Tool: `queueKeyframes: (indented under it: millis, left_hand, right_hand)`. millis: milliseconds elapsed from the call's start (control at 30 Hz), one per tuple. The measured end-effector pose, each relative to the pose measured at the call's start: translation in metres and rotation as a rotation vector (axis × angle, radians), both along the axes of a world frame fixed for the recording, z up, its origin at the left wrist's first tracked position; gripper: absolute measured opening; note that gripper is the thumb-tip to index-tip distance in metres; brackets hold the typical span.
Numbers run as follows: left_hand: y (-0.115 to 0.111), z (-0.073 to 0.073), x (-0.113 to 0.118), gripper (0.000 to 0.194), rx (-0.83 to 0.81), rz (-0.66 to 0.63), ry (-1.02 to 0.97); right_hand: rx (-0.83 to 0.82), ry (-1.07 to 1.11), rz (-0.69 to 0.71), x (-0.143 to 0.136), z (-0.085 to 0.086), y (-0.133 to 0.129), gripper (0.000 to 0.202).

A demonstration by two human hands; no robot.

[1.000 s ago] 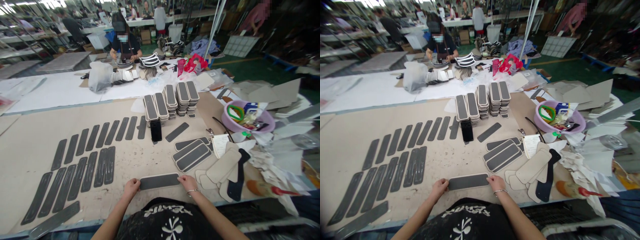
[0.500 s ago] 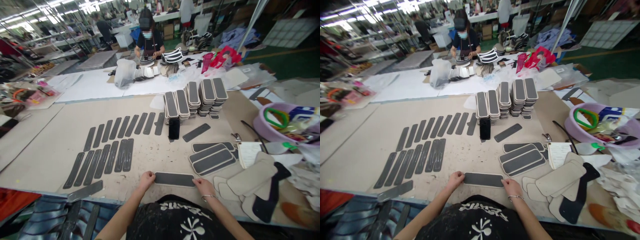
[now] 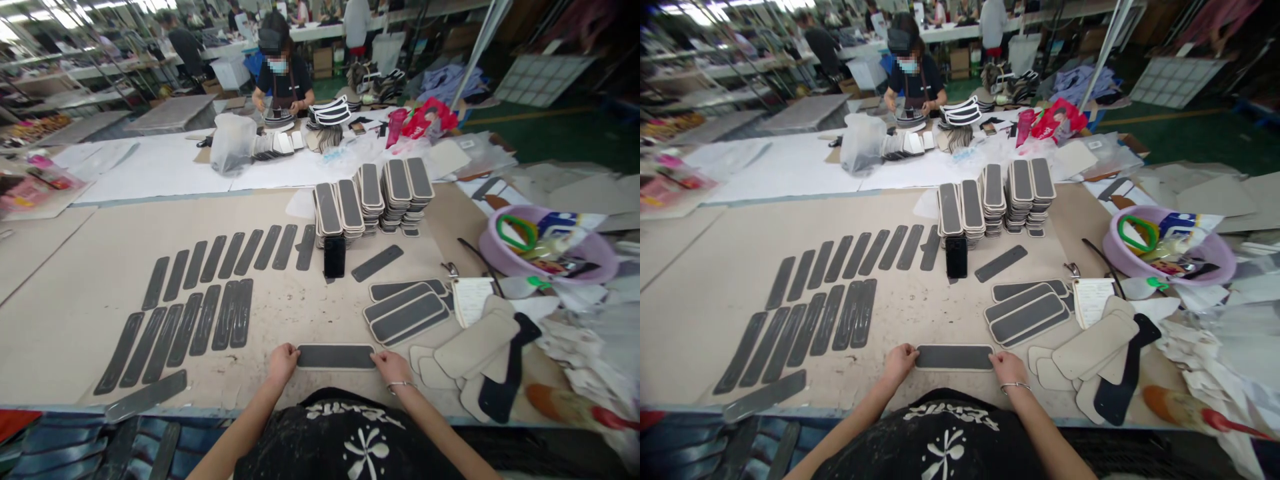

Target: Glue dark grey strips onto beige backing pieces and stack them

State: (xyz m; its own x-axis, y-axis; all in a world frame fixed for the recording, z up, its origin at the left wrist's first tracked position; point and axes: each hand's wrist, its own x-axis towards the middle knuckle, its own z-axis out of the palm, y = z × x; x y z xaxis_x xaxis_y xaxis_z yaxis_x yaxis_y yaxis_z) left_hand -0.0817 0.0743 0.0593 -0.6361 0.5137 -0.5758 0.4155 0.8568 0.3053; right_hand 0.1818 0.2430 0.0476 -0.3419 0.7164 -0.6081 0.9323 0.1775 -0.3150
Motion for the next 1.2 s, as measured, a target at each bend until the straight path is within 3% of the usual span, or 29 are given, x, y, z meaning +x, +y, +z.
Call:
queueKeyframes:
  millis: [500, 1200]
  left_hand:
    - [0.0055, 0.0036, -0.0012, 0.013, -0.049, -0.036, 0.009]
    - [0.0040, 0.0077, 0.0007, 0.007, -0.041, 0.003, -0.008]
  right_hand:
    - [0.026, -0.029, -0.024, -0.0050, 0.0046, -0.0039, 0.036]
    - [0.085, -0.079, 0.103, -0.0086, 0.0087, -0.0046, 0.034]
